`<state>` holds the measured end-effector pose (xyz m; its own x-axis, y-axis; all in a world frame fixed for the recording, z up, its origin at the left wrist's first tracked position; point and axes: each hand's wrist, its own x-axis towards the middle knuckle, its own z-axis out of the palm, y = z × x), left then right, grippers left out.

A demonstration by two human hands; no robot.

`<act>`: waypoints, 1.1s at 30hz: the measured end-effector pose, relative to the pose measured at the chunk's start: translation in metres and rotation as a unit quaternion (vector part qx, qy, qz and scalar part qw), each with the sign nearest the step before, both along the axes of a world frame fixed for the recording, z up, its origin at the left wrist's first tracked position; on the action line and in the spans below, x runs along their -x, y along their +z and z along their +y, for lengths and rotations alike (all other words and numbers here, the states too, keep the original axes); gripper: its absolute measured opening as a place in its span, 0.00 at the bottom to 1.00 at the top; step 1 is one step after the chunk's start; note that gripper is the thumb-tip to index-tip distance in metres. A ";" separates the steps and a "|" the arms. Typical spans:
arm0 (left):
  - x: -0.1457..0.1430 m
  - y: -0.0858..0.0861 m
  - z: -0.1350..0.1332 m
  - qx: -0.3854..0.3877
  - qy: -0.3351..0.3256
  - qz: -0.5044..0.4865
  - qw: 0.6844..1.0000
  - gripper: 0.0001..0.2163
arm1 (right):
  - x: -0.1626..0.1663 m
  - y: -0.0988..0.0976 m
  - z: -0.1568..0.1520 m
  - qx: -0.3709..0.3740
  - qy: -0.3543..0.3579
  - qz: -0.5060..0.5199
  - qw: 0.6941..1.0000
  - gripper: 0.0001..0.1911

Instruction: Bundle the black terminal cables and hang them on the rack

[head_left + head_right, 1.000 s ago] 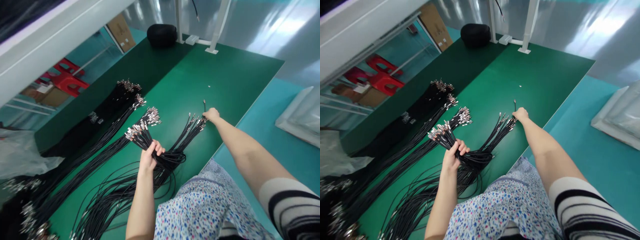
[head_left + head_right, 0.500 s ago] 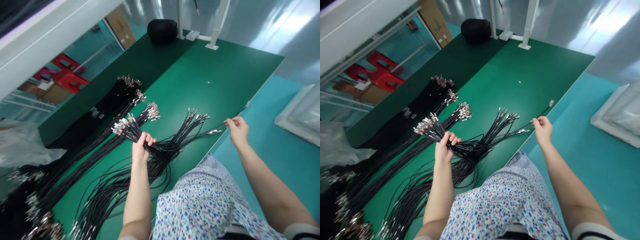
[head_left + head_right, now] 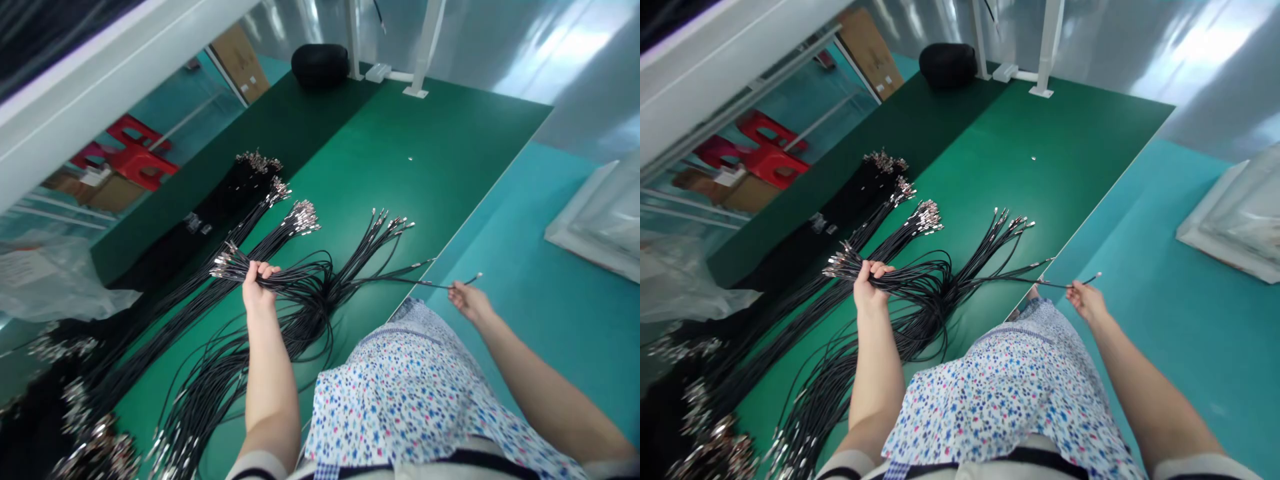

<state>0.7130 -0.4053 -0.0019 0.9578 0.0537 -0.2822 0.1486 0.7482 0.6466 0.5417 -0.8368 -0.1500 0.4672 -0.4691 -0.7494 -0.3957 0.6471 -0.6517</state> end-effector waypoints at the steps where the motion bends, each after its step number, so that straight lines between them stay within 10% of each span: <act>1: -0.001 -0.001 0.002 0.001 0.008 0.002 1.000 0.10 | 0.015 -0.008 0.006 -0.017 0.002 0.005 1.000 0.09; 9: -0.005 0.004 -0.027 -0.048 -0.067 -0.025 0.996 0.09 | 0.039 0.042 -0.009 -0.113 -0.012 -0.109 0.988 0.08; 14: 0.000 0.007 -0.042 -0.076 -0.087 -0.042 0.992 0.12 | 0.015 0.083 0.055 -0.190 0.166 -0.155 0.955 0.04; 24: 0.014 0.015 -0.050 -0.098 -0.101 -0.045 0.989 0.13 | -0.064 0.054 0.120 -0.156 0.230 -0.031 0.960 0.04; 33: 0.018 0.016 -0.055 -0.103 -0.110 -0.047 0.988 0.13 | -0.091 0.055 0.130 -0.045 0.126 -0.052 0.990 0.07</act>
